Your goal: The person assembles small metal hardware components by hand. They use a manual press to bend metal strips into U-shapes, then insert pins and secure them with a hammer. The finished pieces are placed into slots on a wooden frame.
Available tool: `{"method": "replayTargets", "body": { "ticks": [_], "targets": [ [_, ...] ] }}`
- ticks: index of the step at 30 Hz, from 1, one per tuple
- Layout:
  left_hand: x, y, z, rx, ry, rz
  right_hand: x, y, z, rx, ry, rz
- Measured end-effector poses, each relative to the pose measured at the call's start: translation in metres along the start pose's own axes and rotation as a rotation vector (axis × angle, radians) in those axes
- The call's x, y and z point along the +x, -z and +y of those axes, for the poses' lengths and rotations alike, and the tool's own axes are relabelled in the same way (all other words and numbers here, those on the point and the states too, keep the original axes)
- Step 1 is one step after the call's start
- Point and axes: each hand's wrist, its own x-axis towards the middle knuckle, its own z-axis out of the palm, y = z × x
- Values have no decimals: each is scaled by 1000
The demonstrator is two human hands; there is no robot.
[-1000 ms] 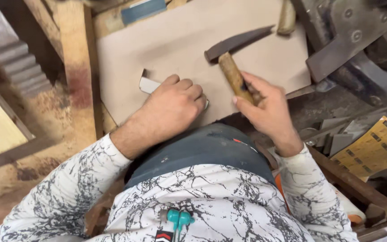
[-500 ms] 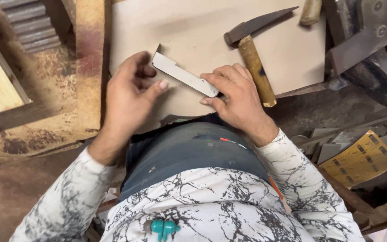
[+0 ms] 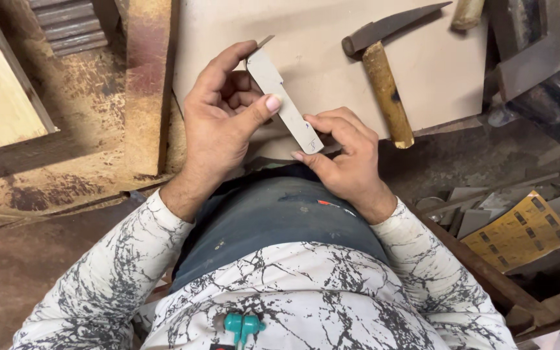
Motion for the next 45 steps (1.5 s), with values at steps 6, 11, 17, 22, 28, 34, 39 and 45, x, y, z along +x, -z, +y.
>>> {"method": "replayTargets", "body": {
  "ticks": [6, 11, 17, 22, 28, 34, 39, 45],
  "targets": [
    [-4, 2, 6, 27, -27, -56, -4, -4, -11, -73, 69, 22],
    [-9, 3, 9, 135, -76, -84, -2, -5, -23, -192, 167, 16],
    [-7, 4, 26, 463, -69, -81, 3, -9, -42, -315, 241, 37],
    [-17, -5, 44, 495, 117, 56, 14, -10, -63, -469, 426, -71],
    [-43, 1, 46, 454, -173, 192, 32, -14, -90, -543, 622, -236],
    [-83, 14, 46, 126, -99, 463, 44, -19, -110, -379, 691, -492],
    [-135, 38, 63, -72, -127, 645, 69, -23, -124, -83, 544, -661],
    [-186, 96, 84, -174, -272, 704, 117, -97, -136, -140, 488, -653]
  ]
}}
